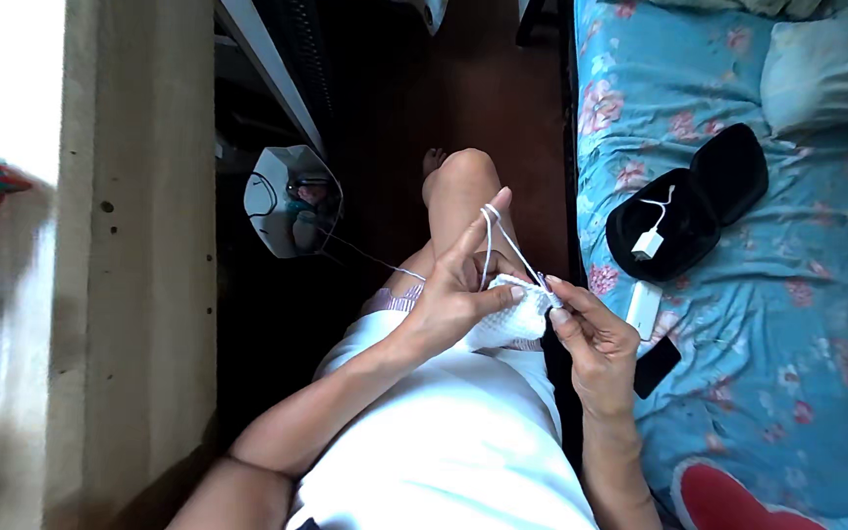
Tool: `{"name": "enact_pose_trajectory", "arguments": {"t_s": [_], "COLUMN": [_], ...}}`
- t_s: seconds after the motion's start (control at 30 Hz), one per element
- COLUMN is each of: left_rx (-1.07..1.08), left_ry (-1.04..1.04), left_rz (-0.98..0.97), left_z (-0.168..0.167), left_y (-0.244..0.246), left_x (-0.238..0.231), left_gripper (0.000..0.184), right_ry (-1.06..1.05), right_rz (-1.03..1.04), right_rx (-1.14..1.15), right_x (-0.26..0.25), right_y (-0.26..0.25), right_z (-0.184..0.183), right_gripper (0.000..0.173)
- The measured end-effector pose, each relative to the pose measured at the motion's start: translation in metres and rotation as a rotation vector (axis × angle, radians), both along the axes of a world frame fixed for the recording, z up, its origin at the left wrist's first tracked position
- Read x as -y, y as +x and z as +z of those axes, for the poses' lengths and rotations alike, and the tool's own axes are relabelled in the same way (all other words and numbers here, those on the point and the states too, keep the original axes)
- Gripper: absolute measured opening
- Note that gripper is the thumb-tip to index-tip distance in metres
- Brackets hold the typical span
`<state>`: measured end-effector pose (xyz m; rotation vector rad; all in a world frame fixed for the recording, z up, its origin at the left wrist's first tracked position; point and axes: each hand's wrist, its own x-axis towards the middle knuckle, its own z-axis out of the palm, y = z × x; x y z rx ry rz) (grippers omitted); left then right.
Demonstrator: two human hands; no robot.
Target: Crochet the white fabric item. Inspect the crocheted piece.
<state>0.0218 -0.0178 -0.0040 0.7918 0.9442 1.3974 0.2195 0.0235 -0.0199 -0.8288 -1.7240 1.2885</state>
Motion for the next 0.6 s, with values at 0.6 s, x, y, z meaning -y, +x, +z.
{"name": "enact_pose_trajectory", "arguments": {"t_s": [0.6], "left_rx": [0.041], "left_ry": [-0.119], "left_rz": [0.046], "left_z": [0.002], "left_y": [0.003], "left_x": [-0.001], "left_gripper": [0.084], "right_ry": [0.527], "right_rz": [-0.062], "right_rx": [0.343], "right_x": [-0.009], "right_y": [0.020], "right_z": [-0.001], "right_gripper": [0.026]}}
